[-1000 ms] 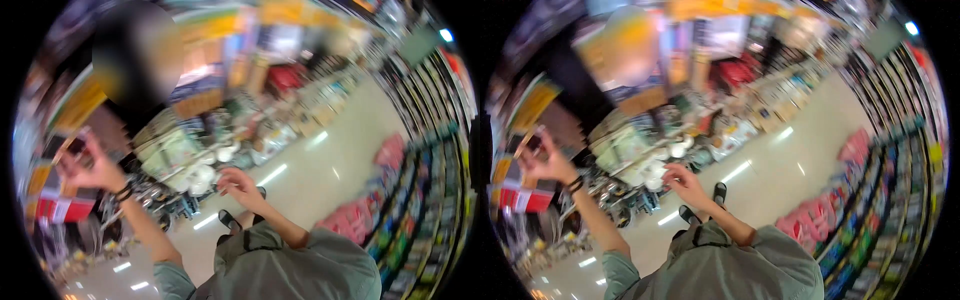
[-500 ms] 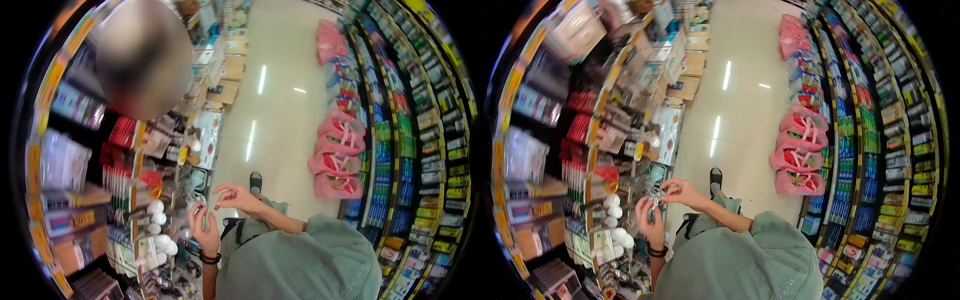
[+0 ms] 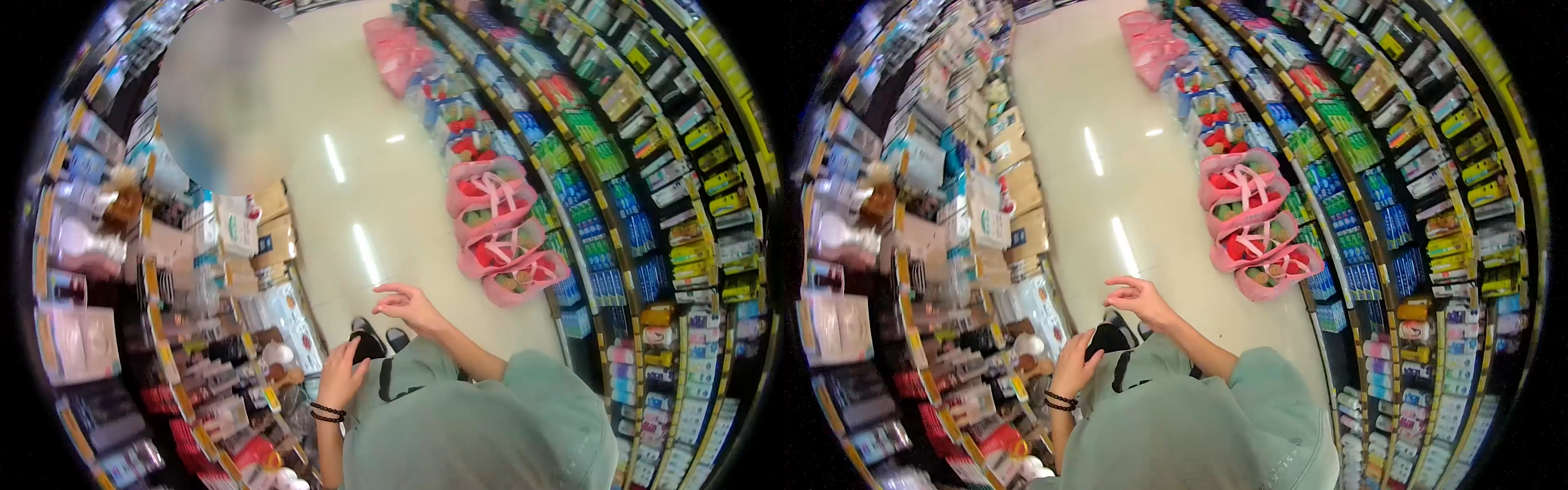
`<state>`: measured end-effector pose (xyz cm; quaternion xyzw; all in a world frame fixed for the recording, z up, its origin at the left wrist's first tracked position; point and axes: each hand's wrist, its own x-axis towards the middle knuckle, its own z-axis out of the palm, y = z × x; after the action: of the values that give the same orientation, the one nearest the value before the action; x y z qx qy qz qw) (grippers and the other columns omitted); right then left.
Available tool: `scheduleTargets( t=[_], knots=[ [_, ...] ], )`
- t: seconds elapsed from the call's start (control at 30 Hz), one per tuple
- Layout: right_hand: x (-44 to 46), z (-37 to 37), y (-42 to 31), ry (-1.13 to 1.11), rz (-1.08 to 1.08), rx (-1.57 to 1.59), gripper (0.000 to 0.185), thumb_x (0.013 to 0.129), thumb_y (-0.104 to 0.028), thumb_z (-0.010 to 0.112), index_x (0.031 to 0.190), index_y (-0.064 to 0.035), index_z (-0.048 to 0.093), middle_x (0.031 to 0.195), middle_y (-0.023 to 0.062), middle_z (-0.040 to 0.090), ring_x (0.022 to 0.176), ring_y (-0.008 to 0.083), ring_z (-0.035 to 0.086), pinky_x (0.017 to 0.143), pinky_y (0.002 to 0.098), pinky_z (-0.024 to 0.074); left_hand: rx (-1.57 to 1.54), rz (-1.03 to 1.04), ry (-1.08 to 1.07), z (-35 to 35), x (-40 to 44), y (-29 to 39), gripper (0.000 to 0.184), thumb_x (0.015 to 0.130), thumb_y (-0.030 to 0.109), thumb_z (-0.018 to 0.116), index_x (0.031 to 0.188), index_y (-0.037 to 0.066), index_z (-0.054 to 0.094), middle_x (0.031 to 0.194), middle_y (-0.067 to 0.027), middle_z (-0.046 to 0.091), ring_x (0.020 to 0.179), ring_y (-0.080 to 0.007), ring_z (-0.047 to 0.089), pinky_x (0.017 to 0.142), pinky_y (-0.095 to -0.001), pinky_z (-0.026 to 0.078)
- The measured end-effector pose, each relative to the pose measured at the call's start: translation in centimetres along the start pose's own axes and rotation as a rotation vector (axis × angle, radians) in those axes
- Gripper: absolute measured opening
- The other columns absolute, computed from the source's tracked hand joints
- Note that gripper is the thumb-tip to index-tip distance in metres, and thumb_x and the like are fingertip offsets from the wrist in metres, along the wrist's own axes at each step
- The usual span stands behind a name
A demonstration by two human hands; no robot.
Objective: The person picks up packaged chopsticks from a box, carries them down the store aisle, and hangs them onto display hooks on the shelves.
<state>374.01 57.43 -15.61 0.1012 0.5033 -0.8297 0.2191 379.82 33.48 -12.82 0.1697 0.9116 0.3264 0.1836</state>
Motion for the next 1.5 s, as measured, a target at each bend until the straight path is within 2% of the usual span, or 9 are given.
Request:
scheduleTargets(
  t=[0.27, 0.3, 0.43, 0.57, 0.7, 0.87, 1.13, 1.23, 1.5],
  knots=[
    [7.3, -3.6, -2.5, 0.221, 0.062, 0.080, 0.042, 0.092, -0.008, 0.067, 0.132, 0.0001, 0.056, 0.090, 0.0102, 0.071, 0.090, 0.0138, 0.066, 0.081, 0.0240, 0.0469, 0.098, 0.177, -0.158, -3.6, 15.5, -6.3, 0.052, 0.089, 0.028, 0.067, 0.132, 0.001, 0.053, 0.119, -0.0196, 0.062, 0.112, -0.0380, 0.057, 0.097, -0.0444, 0.046],
    [8.7, -4.2, -2.8, 0.232, 0.088, 0.054, 0.042, 0.092, -0.007, 0.068, 0.131, 0.0006, 0.056, 0.095, 0.0115, 0.071, 0.094, 0.0167, 0.066, 0.084, 0.0263, 0.0489, 0.087, 0.229, -0.102, -4.2, 17.4, -7.4, 0.050, 0.087, 0.030, 0.068, 0.130, 0.007, 0.056, 0.116, -0.0151, 0.062, 0.108, -0.0357, 0.059, 0.092, -0.0457, 0.048],
    [15.9, -4.5, -5.4, 0.307, 0.104, 0.182, 0.038, 0.093, -0.008, 0.066, 0.127, 0.0062, 0.056, 0.110, 0.0153, 0.067, 0.101, 0.0228, 0.066, 0.096, 0.0322, 0.0499, 0.075, 0.198, -0.103, -10.2, 24.8, -9.8, 0.050, 0.087, 0.029, 0.068, 0.129, 0.006, 0.055, 0.118, -0.0164, 0.062, 0.108, -0.0362, 0.058, 0.093, -0.0462, 0.048],
    [23.0, -2.9, -11.1, 0.373, 0.077, 0.198, 0.037, 0.093, -0.005, 0.063, 0.128, 0.0048, 0.055, 0.109, 0.0148, 0.068, 0.106, 0.0231, 0.066, 0.094, 0.0303, 0.0519, 0.066, 0.153, -0.020, -14.8, 32.6, -14.0, 0.049, 0.089, 0.029, 0.066, 0.129, 0.003, 0.056, 0.116, -0.0201, 0.063, 0.107, -0.0391, 0.059, 0.094, -0.0470, 0.048],
    [27.8, -2.1, -15.6, 0.439, 0.006, 0.315, 0.037, 0.093, 0.000, 0.060, 0.129, 0.0044, 0.053, 0.114, 0.0181, 0.066, 0.108, 0.0240, 0.066, 0.094, 0.0308, 0.0536, 0.303, 0.135, -0.021, -19.7, 39.4, -15.8, 0.049, 0.088, 0.030, 0.067, 0.128, 0.004, 0.056, 0.113, -0.0188, 0.063, 0.105, -0.0380, 0.060, 0.089, -0.0487, 0.049],
    [33.2, -6.0, -18.0, 0.520, -0.237, 0.299, 0.036, 0.088, 0.008, 0.060, 0.124, 0.0017, 0.055, 0.109, 0.0142, 0.066, 0.104, 0.0225, 0.064, 0.089, 0.0304, 0.0515, 0.232, 0.347, -0.140, -21.1, 49.4, -14.7, 0.050, 0.088, 0.032, 0.066, 0.129, 0.005, 0.055, 0.110, -0.0205, 0.064, 0.101, -0.0379, 0.061, 0.088, -0.0469, 0.050],
    [48.1, -13.4, -24.6, 0.639, -0.393, 0.355, 0.034, 0.081, 0.011, 0.057, 0.112, -0.0013, 0.059, 0.103, 0.0087, 0.062, 0.102, 0.0184, 0.059, 0.088, 0.0293, 0.0466, 0.294, 0.399, -0.403, -19.4, 67.0, -11.2, 0.050, 0.092, 0.035, 0.061, 0.132, 0.007, 0.053, 0.114, -0.0200, 0.063, 0.106, -0.0385, 0.061, 0.089, -0.0475, 0.051],
    [54.5, -16.2, -30.5, 0.618, -0.373, 0.355, 0.032, 0.080, 0.011, 0.056, 0.108, -0.0022, 0.059, 0.103, 0.0071, 0.061, 0.099, 0.0172, 0.058, 0.085, 0.0284, 0.0453, 0.214, 0.391, -0.540, -23.1, 74.4, -8.7, 0.051, 0.092, 0.035, 0.060, 0.133, 0.007, 0.052, 0.116, -0.0207, 0.063, 0.107, -0.0390, 0.060, 0.089, -0.0477, 0.051],
    [72.5, -19.1, -46.6, 0.593, -0.438, 0.164, 0.025, 0.081, 0.010, 0.052, 0.102, -0.0016, 0.059, 0.096, 0.0026, 0.059, 0.089, 0.0104, 0.055, 0.080, 0.0240, 0.0435, 0.190, 0.175, -0.147, -32.0, 91.9, -9.9, 0.042, 0.093, 0.028, 0.060, 0.128, 0.005, 0.057, 0.114, -0.0198, 0.064, 0.105, -0.0388, 0.060, 0.091, -0.0474, 0.050]
  ],
)
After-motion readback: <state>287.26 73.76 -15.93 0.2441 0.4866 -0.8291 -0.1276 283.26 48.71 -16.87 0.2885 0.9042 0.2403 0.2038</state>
